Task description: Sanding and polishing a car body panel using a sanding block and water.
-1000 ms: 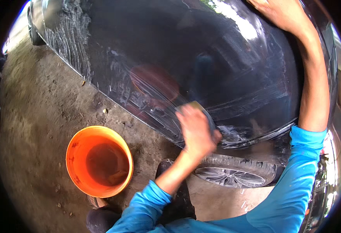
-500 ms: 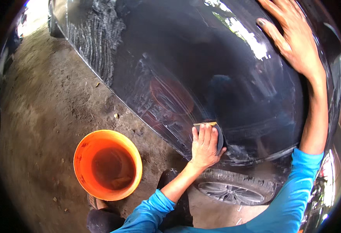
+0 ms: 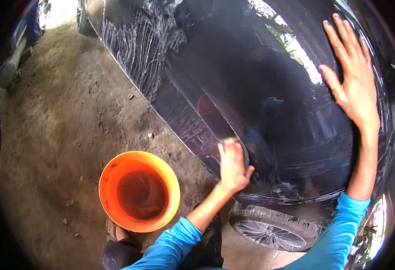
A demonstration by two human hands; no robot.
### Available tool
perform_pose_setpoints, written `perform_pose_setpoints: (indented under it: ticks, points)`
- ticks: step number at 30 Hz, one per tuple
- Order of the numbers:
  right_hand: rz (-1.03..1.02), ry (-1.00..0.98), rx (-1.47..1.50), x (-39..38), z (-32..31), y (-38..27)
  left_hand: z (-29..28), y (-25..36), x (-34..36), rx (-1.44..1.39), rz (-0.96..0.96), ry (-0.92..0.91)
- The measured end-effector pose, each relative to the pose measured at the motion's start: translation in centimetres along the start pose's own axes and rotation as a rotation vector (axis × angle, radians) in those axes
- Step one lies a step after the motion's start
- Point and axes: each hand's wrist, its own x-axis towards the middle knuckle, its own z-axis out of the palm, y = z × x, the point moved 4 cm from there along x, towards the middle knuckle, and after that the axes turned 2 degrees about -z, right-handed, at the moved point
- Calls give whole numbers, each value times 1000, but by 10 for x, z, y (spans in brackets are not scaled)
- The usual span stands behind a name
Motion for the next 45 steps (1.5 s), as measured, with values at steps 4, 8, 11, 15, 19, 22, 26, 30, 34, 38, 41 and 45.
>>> perform_pose_setpoints:
  ticks: [4, 8, 11, 15, 19, 22, 26, 30, 34, 38, 41, 45]
  points:
    - [-15, -111, 124, -4, -11, -74, -90, -90, 134, 122, -305, 218]
    - [-308, -233, 451, -89, 4, -177, -109, -99, 132, -287, -211, 268]
    - [-515, -270, 461, -187, 21, -222, -113, -75, 106, -397, -327, 268]
    - [-472, -377, 930, -265, 21, -260, -128, -63, 55, -337, -537, 184]
    - [-159, -130, 1262, -264, 22, -264, -142, -49, -1, -382, -888, 130]
    - [147, 38, 1496, -261, 20, -255, -134, -13, -28, -433, -1037, 28]
    - [319, -55, 1938, -262, 33, -259, -123, 39, -32, -620, -1112, -169]
    - [439, -144, 2838, -252, 35, -268, -102, 71, -33, -565, -1132, -391]
    - [430, -146, 3313, -236, 6, -316, -112, 59, -61, -435, -935, -506]
    - [755, -406, 3282, -244, 3, -332, -134, 66, -59, -560, -1080, -379]
    - [629, 157, 2365, -237, -24, -233, -186, 42, -67, -85, -756, -421]
    - [567, 349, 1347, -242, -63, -105, -251, -11, -134, 578, -562, -800]
